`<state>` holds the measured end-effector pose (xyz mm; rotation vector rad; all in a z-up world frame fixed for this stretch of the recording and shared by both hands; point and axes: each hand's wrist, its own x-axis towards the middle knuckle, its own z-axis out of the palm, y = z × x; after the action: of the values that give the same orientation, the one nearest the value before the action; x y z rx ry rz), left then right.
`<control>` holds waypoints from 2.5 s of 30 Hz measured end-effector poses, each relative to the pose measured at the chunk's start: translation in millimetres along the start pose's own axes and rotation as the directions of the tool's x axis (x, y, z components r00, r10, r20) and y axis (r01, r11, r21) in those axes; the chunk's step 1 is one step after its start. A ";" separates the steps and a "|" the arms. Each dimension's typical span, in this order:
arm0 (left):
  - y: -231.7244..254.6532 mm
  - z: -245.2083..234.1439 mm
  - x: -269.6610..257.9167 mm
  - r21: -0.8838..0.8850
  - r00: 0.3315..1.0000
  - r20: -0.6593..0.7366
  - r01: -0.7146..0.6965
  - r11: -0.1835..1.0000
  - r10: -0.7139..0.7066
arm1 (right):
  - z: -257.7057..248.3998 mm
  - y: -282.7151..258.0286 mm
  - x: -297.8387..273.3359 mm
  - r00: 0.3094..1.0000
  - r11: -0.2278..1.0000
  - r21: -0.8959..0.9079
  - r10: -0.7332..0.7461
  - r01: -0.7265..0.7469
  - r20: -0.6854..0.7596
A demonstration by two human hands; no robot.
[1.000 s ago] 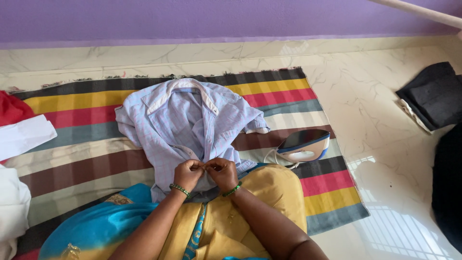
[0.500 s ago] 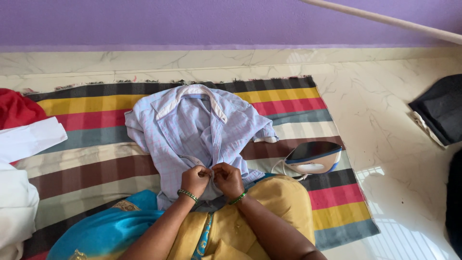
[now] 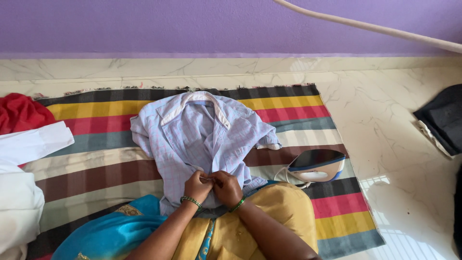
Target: The person irons a light blue checkered shirt laid out on a striped mat on the floor. They use a handheld iron to smooth the front and back of the shirt, then button the shirt and fold it.
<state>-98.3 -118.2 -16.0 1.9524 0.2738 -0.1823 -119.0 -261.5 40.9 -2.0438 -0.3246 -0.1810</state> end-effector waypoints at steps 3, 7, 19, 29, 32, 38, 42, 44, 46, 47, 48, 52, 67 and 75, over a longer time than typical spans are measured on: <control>-12.4 2.8 2.1 -0.126 0.980 0.037 0.197 0.972 -0.194 | -0.6 -17.9 -1.7 0.996 0.990 -0.113 -0.086 0.089 0.028; -32.4 8.5 6.0 -0.034 0.996 -0.041 0.079 0.996 -0.080 | -1.2 -34.3 -5.2 0.991 0.974 -0.192 -0.109 0.122 0.077; -25.5 17.1 1.1 -0.122 0.981 0.007 -0.194 0.973 0.196 | 18.3 101.1 -11.6 0.809 0.590 0.571 0.521 -0.571 0.271; -26.9 21.0 11.0 -0.089 0.982 0.058 -0.173 0.981 0.178 | 16.7 117.6 -5.3 0.761 0.569 0.515 0.560 -0.641 0.328; -27.3 21.1 12.4 -0.084 0.984 0.083 -0.150 0.985 0.157 | 16.1 115.5 -3.1 0.757 0.580 0.496 0.568 -0.646 0.322; -27.4 21.3 13.0 -0.102 0.980 0.089 -0.167 0.981 0.176 | 16.5 115.9 -2.9 0.766 0.571 0.522 0.555 -0.634 0.324; -25.9 20.0 11.7 -0.094 0.980 0.088 -0.172 0.981 0.181 | 14.4 111.1 -3.6 0.763 0.582 0.502 0.562 -0.640 0.321; -25.2 19.2 10.4 -0.098 0.981 0.100 -0.155 0.983 0.165 | 14.0 109.9 -3.8 0.761 0.581 0.501 0.564 -0.642 0.320; -25.2 19.1 10.0 -0.100 0.982 0.105 -0.146 0.984 0.157 | 15.2 110.9 -3.9 0.756 0.572 0.506 0.570 -0.646 0.321; -25.8 19.6 9.8 -0.101 0.982 0.104 -0.146 0.984 0.157 | 15.9 112.2 -4.5 0.756 0.569 0.508 0.570 -0.646 0.323; -26.3 20.0 9.8 -0.101 0.982 0.103 -0.146 0.984 0.157 | 16.7 113.6 -4.8 0.756 0.567 0.511 0.569 -0.646 0.325; -27.4 21.3 9.8 -0.107 0.980 0.089 -0.166 0.980 0.176 | 17.4 117.2 -5.3 0.759 0.570 0.512 0.560 -0.643 0.332; -25.4 20.4 13.1 -0.122 0.982 0.079 -0.161 0.979 0.171 | 14.9 106.5 -0.1 0.765 0.584 0.505 0.565 -0.636 0.311; -19.0 -14.8 45.7 -0.041 0.988 -0.061 -0.142 0.989 0.140 | -23.9 149.8 41.3 0.914 0.843 0.398 0.405 -0.362 -0.027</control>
<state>-59.6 -92.6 -38.7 1.9265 0.1755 -0.0270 -33.8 -343.5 -62.8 -1.6550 0.1208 0.0208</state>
